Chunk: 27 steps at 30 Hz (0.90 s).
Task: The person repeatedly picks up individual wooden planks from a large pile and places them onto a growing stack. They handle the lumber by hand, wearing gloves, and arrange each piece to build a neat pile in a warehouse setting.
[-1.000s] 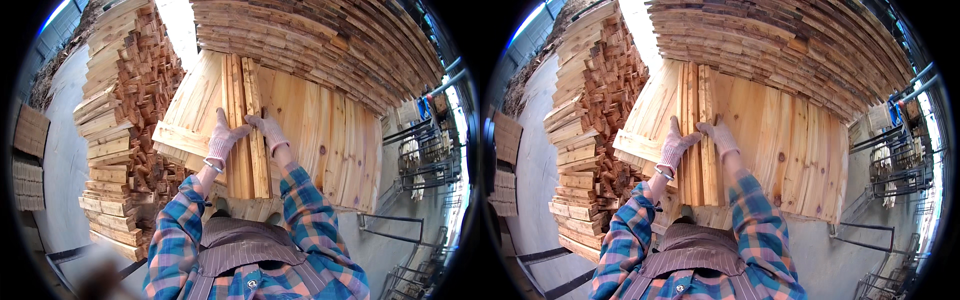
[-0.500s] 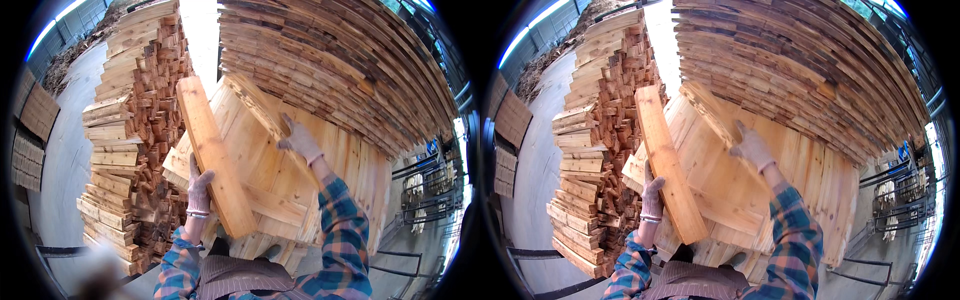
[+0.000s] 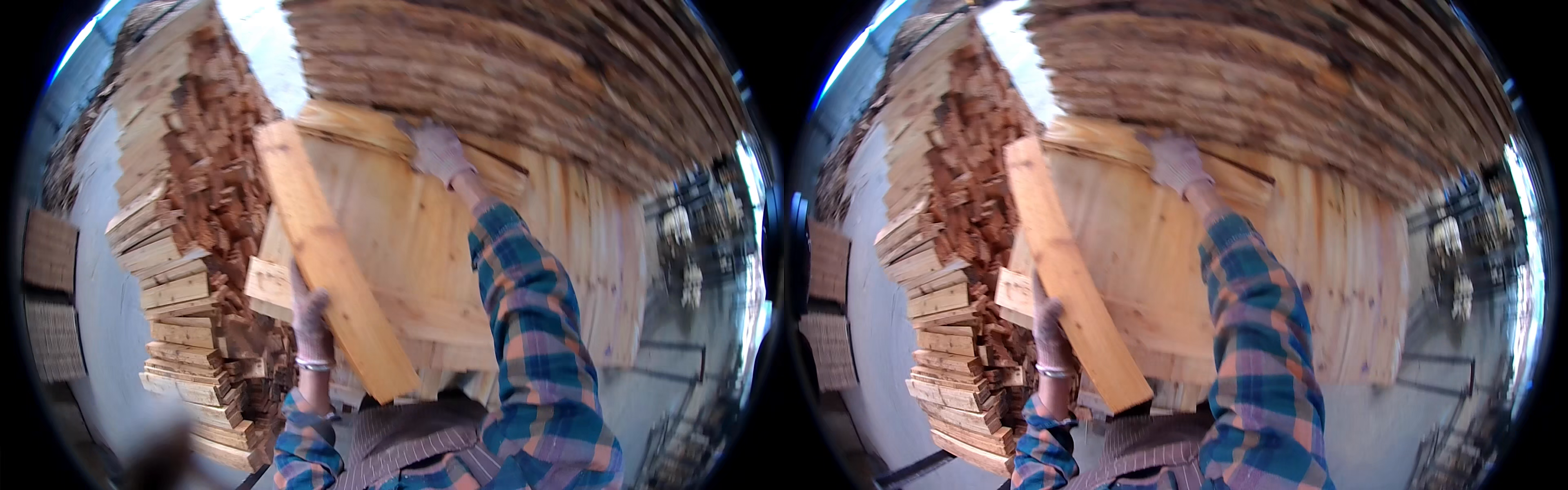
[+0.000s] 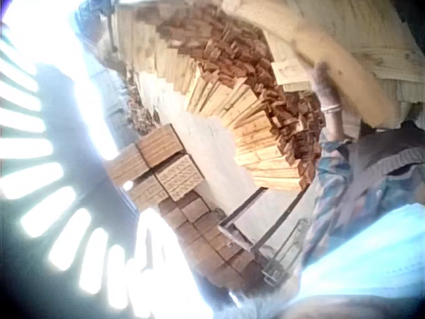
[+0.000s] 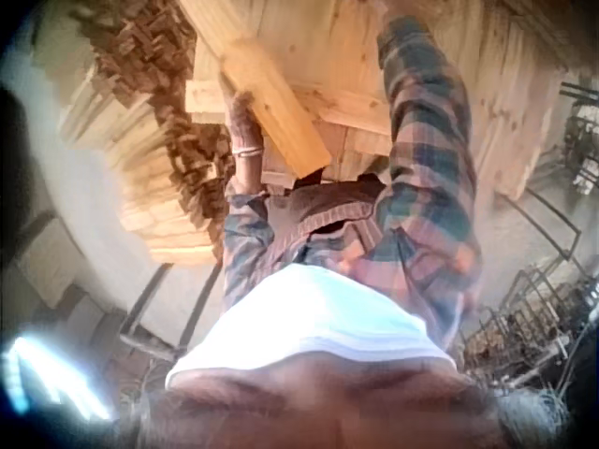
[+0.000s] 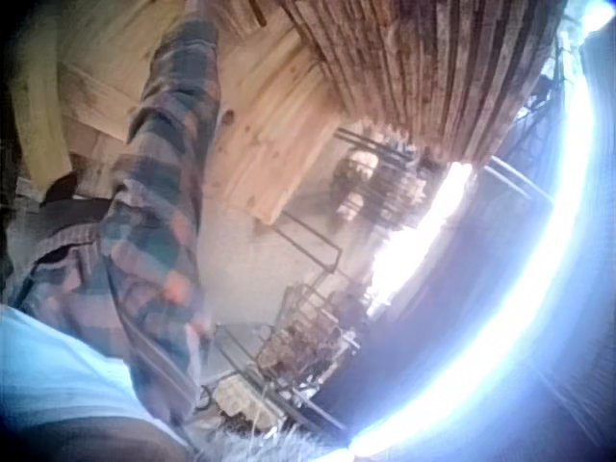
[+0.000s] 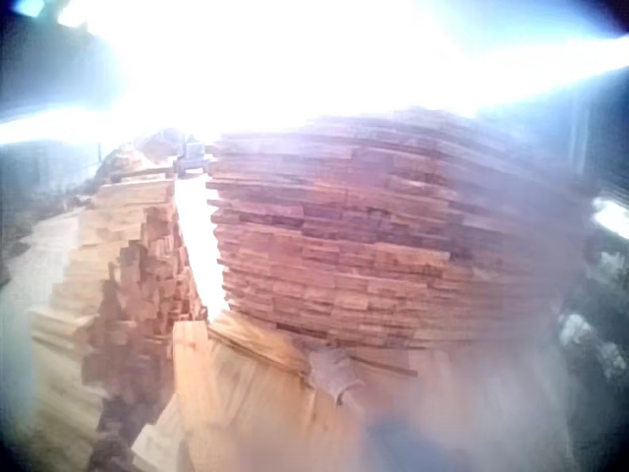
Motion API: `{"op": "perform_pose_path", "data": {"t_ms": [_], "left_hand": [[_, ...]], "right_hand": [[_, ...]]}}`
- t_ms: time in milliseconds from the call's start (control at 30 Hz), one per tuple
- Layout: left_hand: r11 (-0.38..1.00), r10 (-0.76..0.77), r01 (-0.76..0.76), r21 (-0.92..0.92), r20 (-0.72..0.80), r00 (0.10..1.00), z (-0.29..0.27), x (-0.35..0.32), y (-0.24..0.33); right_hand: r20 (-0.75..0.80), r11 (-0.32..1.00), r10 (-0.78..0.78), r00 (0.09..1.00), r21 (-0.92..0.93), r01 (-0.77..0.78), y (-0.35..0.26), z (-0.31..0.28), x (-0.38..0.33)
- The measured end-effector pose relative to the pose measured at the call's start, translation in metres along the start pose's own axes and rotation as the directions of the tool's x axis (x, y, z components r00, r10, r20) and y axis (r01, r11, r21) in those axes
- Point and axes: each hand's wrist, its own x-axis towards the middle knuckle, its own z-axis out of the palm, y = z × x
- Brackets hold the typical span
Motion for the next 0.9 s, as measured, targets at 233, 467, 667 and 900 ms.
{"op": "perform_pose_path", "data": {"t_ms": [233,467,667,900], "left_hand": [[0.993,-0.108,0.109,0.043,-0.01,0.994,0.009,-0.012,-0.002],[0.981,-0.151,0.166,0.101,-0.14,0.979,-0.021,-0.01,-0.009],[0.973,-0.143,0.183,0.142,-0.253,0.957,-0.028,0.0,-0.004],[0.972,0.155,-0.105,0.208,-0.241,0.958,-0.123,0.028,-0.016]], "right_hand": [[-0.011,0.988,0.04,0.999,0.147,-0.037,0.103,-0.054,-0.21],[0.251,0.981,0.194,0.948,-0.019,-0.195,0.176,-0.037,-0.477],[0.251,0.983,0.182,0.951,-0.031,-0.18,0.195,-0.019,-0.536],[0.259,0.979,0.136,0.956,0.115,-0.17,0.205,-0.02,-0.517]]}}
